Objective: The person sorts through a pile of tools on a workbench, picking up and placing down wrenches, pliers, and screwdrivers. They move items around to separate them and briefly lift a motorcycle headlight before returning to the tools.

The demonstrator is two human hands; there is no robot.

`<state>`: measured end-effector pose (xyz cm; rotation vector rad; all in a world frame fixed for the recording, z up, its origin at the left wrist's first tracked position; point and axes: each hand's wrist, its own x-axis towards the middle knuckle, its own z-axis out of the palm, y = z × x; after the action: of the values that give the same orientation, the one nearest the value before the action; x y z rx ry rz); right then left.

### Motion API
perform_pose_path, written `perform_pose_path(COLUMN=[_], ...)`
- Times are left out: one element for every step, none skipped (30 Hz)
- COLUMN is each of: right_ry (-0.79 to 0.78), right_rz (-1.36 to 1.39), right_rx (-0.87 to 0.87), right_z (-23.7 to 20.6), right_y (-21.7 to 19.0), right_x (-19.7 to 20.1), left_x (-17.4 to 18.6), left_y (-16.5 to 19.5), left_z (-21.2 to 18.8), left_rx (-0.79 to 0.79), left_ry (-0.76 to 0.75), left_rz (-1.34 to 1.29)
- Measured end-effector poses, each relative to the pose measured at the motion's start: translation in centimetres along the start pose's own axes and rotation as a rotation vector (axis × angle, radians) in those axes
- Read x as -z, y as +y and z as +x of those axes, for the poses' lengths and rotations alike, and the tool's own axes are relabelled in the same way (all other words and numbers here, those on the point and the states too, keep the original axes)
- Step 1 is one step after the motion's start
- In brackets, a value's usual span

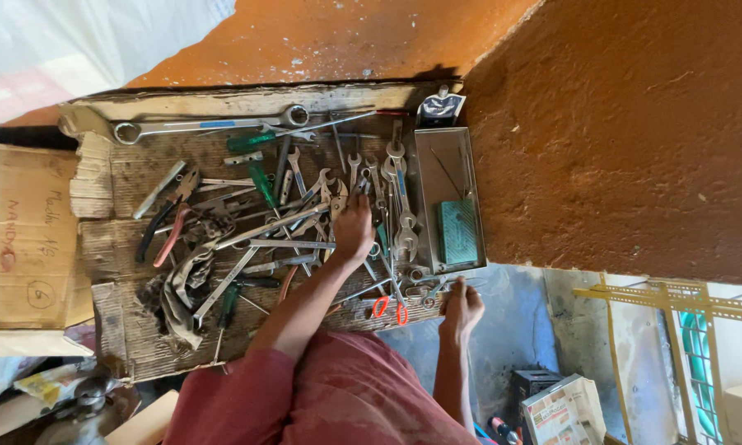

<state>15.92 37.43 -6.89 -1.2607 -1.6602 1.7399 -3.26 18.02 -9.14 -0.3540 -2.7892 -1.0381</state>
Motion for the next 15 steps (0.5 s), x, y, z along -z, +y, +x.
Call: perform_pose_path(right_ry=[-0.03,-0.057,-0.082,-0.109,-0.134,-0.156,-0.182,-0.211,-0.238,-0.263,-0.289,-0.33,-0.372,-0.412,-0.469], right_rz=[-0.015,-0.03,-0.055,-0.078,-0.103,-0.11,-0.114,-0.115,-0.134,-0.157,-0.18,-0.238,-0.295,-0.353,-0.335], right_rx=[-0.009,-0.02,-0.027,-0.031,-0.038,-0.017,0.009,0.039,0.066,0.088,0.114,0.135,0.156,0.174,0.2], right_z=[-0.7,-1.5,-2.1,-2.5,-3.1,-3.7,-4.1,-4.4,-4.6,-4.9,-5.0,-5.0,-5.0,-5.0,-5.0], right_y=[0.4,0.8,1.2,1.4,1.6,1.7,1.7,1.6,1.4,1.1,0.7,0.2,-0.3,-0.7,-1.1], right_x=[0.0,0.1,0.0,-0.2,-0.4,-0.5,-0.9,-1.3,-1.8,-2.2,-2.6,-3.0,-3.4,-3.7,-4.0], left_x=[0.0,0.0,0.0,0.0,0.0,0.0,0.0,0.0,0.0,0.1,0.3,0.6,0.9,1.3,1.7], left_y=[0.1,0.1,0.1,0.1,-0.1,-0.2,-0.3,-0.5,-0.8,-1.0,-1.3,-1.6,-1.8,-1.8,-1.8], left_z=[-0.4,-0.7,-0.8,-0.6,-0.5,-0.2,0.3,1.0,1.5,1.6,1.3,0.9,0.5,0.1,-0.7], left_rx=[-0.019,-0.021,-0.028,-0.035,0.04,0.117,0.193,0.312,0.434,0.558,0.522,0.481,0.438,0.314,0.194], left_ry=[-0.013,-0.014,-0.01,-0.002,-0.062,-0.118,-0.168,-0.218,-0.27,-0.327,-0.307,-0.279,-0.25,-0.143,-0.041], left_rz=[0.009,-0.013,-0.031,-0.049,-0.099,-0.15,-0.2,-0.271,-0.343,-0.416,-0.471,-0.526,-0.578,-0.589,-0.596])
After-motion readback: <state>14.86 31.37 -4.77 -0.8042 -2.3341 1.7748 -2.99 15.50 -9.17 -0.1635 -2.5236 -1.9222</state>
